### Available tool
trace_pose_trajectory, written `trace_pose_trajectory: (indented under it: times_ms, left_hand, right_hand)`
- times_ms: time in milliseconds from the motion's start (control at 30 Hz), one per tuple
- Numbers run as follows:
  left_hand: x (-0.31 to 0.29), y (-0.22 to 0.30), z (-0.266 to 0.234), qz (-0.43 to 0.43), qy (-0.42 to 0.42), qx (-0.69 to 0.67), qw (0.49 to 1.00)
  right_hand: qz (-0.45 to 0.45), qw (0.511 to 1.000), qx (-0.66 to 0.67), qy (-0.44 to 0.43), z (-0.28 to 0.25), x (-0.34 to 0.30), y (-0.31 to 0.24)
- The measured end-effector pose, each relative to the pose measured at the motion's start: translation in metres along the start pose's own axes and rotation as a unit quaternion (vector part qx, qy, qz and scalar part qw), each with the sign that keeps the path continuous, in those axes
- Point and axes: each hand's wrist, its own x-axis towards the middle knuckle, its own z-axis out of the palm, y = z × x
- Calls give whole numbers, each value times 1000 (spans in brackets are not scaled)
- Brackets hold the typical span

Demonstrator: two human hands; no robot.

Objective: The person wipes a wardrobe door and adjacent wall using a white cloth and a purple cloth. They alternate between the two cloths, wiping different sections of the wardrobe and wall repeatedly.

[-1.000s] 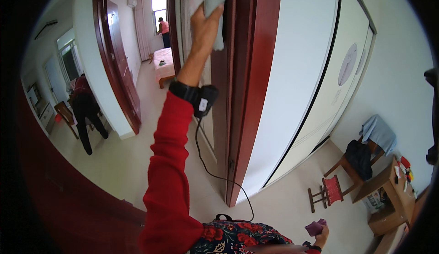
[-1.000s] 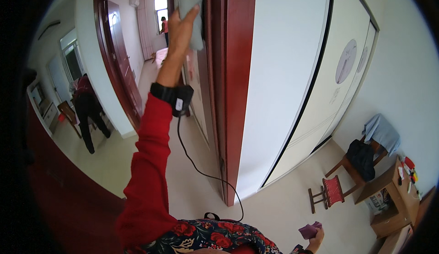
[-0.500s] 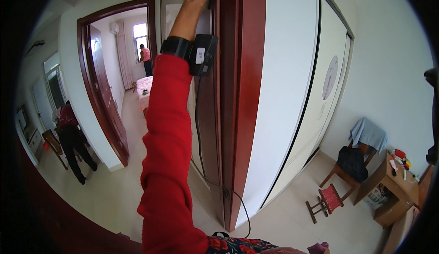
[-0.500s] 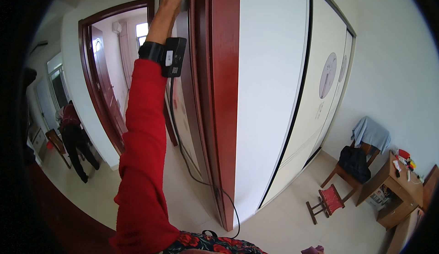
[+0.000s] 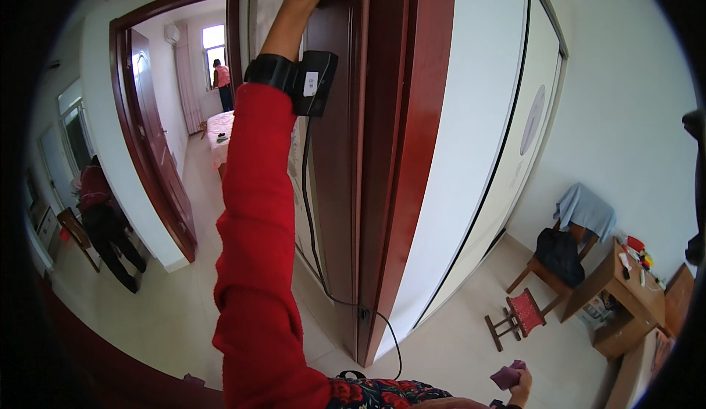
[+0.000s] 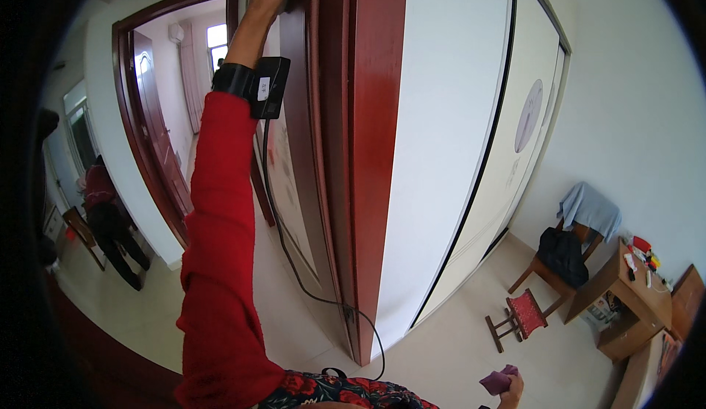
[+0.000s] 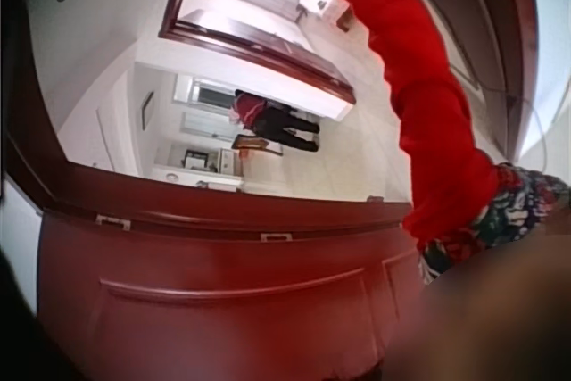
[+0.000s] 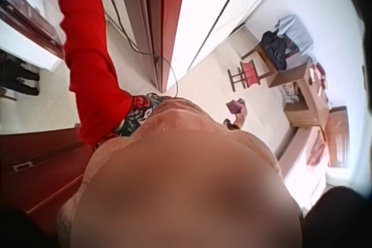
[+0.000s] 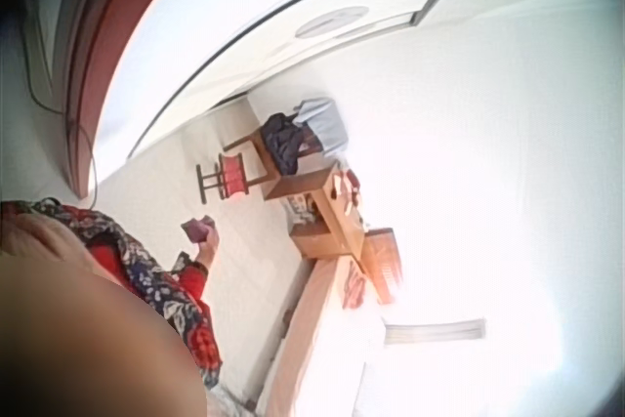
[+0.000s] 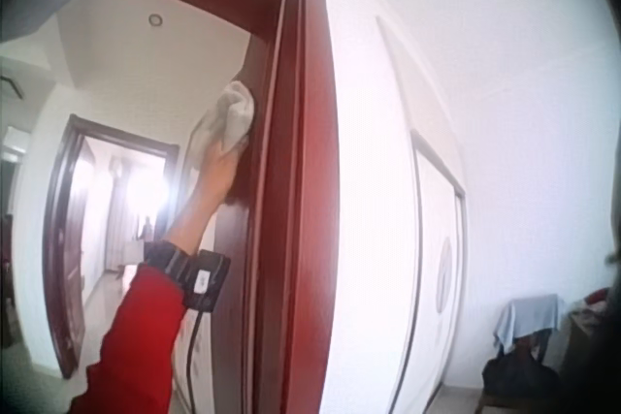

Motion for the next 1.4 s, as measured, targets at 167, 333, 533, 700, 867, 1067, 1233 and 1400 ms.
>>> trace_pose_trajectory:
  times_ms: [167, 333, 533, 700, 867, 1067, 1233, 1400]
  left_hand:
    - [-27, -24, -5, 2, 30, 27, 999]
    - [-111, -24, -23, -39, -13, 94, 995]
    - [-282, 16, -46, -86, -18, 81, 993]
    - [-407, 48, -59, -194, -58, 66, 977]
    - [-519, 75, -68, -343, -27, 29, 939]
    - [-614, 94, -91, -671, -23, -13, 741]
    - [-593, 85, -103, -806, 52, 57, 587]
    - [-480, 98, -122, -669, 187, -128, 708]
  right_hand:
    - [28, 999, -6, -18, 20, -1, 12]
    - [46, 998, 18, -45, 8, -3, 9]
    - [76, 995, -5, -59, 7, 1, -12]
    - [85, 989, -84, -86, 20, 9, -21]
    - [93, 982, -112, -119, 29, 13, -18]
    - [98, 985, -111, -89, 32, 2, -16]
    - [78, 993, -87, -24, 23, -6, -11]
    - [92, 995, 41, 21, 12, -9, 1]
